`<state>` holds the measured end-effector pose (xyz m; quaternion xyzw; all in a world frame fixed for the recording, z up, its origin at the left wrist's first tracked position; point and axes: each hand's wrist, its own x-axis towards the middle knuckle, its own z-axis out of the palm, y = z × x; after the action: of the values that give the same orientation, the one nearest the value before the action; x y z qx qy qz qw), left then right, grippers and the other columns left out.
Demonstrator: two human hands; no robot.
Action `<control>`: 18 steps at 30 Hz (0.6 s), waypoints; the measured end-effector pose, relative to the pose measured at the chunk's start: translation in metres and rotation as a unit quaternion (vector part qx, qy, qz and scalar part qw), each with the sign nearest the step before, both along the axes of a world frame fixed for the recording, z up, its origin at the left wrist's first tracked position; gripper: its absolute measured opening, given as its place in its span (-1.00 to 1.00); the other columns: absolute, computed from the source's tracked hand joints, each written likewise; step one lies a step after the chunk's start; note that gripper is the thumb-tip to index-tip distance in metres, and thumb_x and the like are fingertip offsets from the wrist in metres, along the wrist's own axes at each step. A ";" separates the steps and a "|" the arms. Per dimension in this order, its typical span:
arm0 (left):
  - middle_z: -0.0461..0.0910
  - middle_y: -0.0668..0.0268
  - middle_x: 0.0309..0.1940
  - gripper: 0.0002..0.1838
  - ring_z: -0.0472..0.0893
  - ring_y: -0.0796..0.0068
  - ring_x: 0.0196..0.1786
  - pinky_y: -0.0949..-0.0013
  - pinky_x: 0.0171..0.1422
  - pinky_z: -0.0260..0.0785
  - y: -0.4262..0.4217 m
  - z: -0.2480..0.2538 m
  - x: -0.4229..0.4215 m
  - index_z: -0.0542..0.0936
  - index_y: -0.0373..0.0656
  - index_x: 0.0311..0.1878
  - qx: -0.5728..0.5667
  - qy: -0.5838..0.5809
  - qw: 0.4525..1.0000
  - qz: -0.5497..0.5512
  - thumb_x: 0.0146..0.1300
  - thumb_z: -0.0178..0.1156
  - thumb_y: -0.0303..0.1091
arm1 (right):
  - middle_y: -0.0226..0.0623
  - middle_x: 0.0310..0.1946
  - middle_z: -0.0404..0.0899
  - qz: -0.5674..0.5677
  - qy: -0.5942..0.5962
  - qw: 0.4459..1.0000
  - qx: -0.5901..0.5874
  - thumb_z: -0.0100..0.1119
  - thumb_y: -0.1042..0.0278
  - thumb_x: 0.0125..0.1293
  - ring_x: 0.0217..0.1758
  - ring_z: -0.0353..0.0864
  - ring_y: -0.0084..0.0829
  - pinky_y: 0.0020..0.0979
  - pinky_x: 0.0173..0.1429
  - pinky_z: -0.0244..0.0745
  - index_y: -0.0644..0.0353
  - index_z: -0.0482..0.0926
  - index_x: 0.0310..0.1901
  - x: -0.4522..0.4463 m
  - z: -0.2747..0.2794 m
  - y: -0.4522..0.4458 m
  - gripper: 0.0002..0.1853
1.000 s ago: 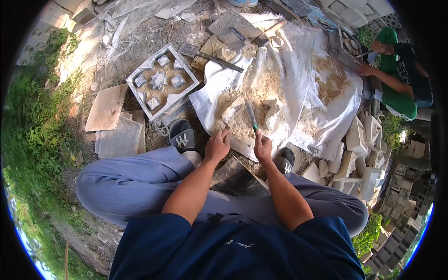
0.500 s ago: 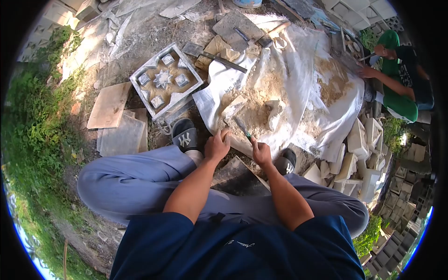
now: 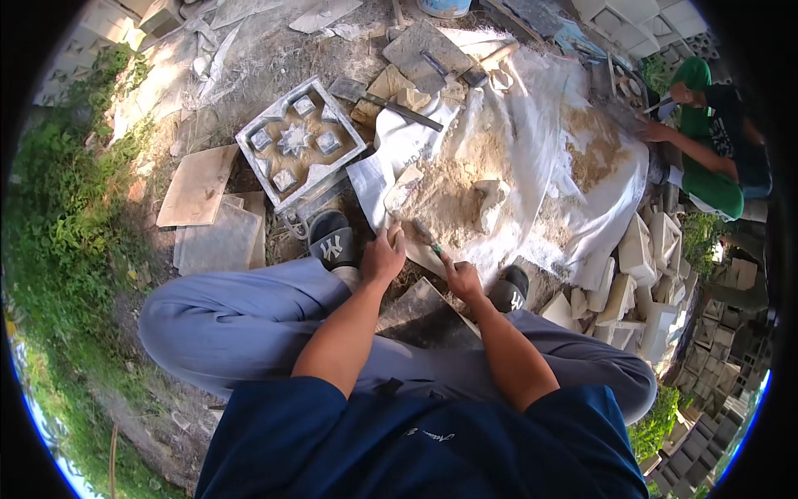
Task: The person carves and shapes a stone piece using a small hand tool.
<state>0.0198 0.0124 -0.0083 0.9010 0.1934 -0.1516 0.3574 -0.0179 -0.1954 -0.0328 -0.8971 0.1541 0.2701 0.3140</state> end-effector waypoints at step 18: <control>0.66 -0.19 -0.28 -0.53 0.63 -0.30 -0.15 -0.16 0.00 0.49 -0.001 -0.005 -0.001 0.56 -0.13 0.00 0.010 0.006 1.000 -0.005 0.34 0.05 0.10 | 0.27 -0.59 0.48 -0.007 0.011 0.999 0.049 -0.08 -0.34 0.42 -0.45 0.55 0.18 0.03 -0.20 0.42 0.46 0.57 -0.52 0.008 0.027 0.014 -0.19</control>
<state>0.0187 0.0117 -0.0135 0.9044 0.1927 -0.1571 0.3467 -0.0099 -0.1817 -0.0060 -0.8766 0.1500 0.2849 0.3575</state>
